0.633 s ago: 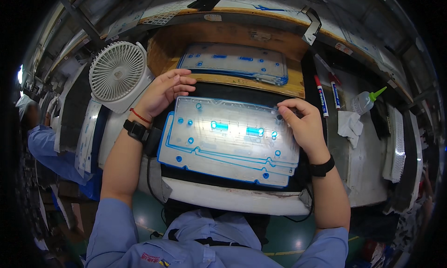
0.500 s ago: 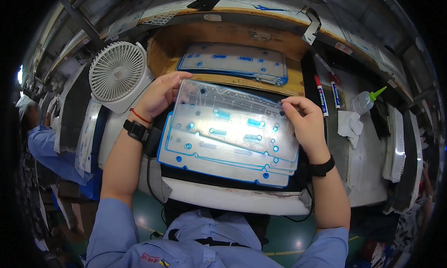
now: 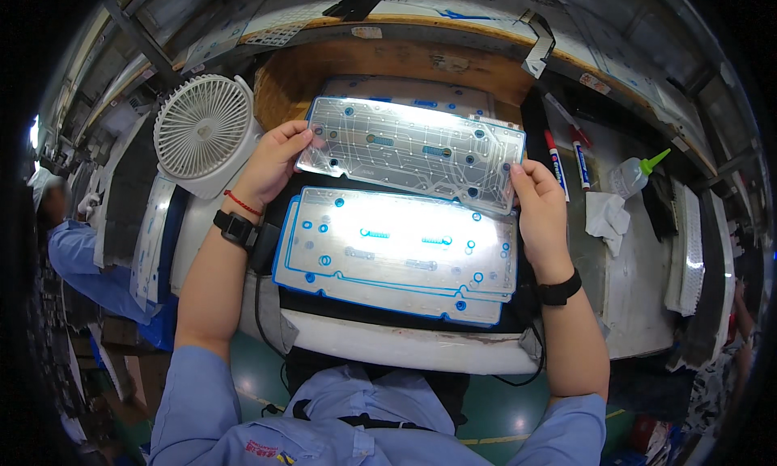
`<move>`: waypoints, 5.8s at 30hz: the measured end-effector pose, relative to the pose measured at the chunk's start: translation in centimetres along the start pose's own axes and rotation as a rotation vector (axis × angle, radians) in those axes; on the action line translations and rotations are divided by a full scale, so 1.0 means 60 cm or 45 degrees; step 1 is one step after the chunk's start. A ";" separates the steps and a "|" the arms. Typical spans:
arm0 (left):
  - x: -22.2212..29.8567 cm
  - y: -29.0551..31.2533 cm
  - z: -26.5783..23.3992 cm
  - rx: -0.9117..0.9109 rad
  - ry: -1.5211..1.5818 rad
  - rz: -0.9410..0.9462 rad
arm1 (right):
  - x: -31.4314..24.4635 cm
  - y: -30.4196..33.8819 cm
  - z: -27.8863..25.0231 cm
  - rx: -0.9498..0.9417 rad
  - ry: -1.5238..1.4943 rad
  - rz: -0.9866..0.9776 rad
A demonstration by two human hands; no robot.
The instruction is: Inspecting and comparing translucent circuit components against an assembly template.
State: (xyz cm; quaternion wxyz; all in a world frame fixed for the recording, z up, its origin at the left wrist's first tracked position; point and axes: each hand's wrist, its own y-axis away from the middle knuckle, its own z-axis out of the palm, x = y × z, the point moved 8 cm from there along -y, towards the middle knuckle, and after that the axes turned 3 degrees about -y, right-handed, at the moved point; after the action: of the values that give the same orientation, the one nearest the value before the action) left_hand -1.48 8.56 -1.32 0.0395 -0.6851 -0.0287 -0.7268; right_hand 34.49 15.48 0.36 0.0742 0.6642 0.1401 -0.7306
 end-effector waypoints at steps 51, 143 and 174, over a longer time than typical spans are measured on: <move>0.002 0.000 -0.019 0.221 0.032 -0.058 | -0.002 0.001 0.003 -0.047 0.194 -0.040; 0.018 0.004 0.010 -0.025 0.008 0.076 | -0.021 0.007 -0.004 0.099 0.007 -0.095; 0.001 -0.004 -0.014 0.187 0.022 -0.066 | 0.011 0.016 0.035 -0.407 0.431 0.202</move>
State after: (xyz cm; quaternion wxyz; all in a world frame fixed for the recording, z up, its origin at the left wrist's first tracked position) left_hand -2.35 8.74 -1.29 0.0709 -0.6731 -0.0993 -0.7294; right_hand 32.72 13.96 -0.20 0.2110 0.7658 0.2118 -0.5693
